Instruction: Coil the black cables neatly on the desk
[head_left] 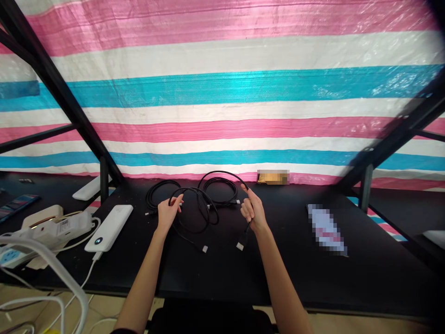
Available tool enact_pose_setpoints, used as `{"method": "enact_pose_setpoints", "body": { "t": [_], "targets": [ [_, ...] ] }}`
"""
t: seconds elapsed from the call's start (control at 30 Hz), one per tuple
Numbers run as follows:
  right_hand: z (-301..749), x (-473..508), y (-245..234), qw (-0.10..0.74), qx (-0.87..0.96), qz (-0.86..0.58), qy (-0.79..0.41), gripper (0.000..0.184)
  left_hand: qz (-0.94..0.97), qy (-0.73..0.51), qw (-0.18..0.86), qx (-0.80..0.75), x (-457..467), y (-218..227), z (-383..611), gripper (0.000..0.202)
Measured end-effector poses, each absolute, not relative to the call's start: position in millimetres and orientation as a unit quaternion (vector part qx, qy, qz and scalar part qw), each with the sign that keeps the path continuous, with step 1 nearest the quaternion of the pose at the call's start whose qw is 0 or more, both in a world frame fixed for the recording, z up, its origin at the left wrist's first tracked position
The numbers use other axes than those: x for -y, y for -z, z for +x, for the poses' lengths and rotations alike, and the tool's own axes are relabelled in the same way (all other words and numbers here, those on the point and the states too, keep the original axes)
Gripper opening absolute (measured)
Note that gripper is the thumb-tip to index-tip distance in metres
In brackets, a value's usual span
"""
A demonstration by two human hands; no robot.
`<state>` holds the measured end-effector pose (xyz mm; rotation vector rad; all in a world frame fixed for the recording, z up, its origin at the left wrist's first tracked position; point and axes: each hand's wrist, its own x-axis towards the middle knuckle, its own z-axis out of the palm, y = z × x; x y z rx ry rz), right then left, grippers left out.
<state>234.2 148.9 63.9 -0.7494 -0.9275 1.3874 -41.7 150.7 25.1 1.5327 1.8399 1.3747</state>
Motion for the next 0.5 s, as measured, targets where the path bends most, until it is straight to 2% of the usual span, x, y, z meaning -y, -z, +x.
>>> {"method": "enact_pose_setpoints", "body": {
  "t": [0.5],
  "targets": [
    [232.6,-150.4,-60.5,0.606,0.398,-0.326,-0.607,0.051,0.543,-0.486,0.175,-0.662,-150.7,-21.0,-41.8,0.041]
  ]
}}
